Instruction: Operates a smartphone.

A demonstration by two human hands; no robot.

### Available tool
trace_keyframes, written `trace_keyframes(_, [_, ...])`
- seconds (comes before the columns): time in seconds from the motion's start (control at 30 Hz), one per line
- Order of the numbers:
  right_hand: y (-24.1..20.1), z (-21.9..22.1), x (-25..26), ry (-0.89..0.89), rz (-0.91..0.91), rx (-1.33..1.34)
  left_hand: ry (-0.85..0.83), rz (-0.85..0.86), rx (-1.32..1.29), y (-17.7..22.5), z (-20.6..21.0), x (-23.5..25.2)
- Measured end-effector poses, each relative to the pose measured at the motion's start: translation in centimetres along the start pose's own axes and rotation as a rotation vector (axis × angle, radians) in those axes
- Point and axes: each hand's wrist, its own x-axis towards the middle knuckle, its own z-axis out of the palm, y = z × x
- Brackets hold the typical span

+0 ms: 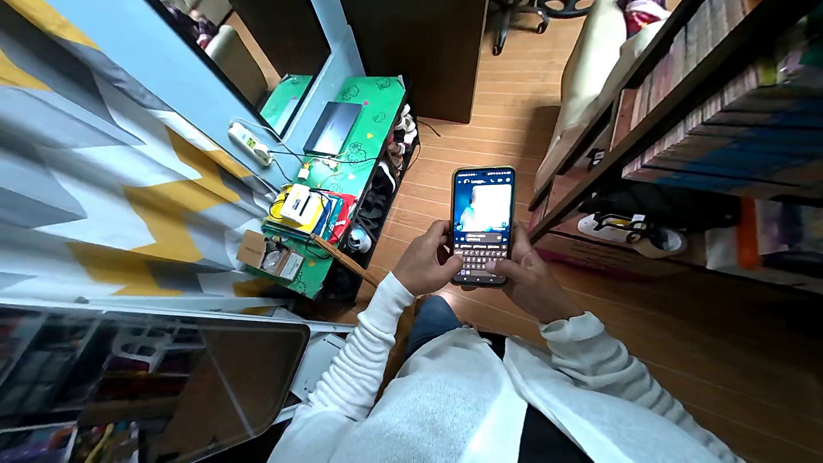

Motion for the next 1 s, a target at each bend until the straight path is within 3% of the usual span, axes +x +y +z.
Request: trace_keyframes(1.0, [-0.5, -1.3, 1.2, -0.01, -0.02, 0.071, -0.016, -0.019, -0.034, 0.0, 0.2, 1.8])
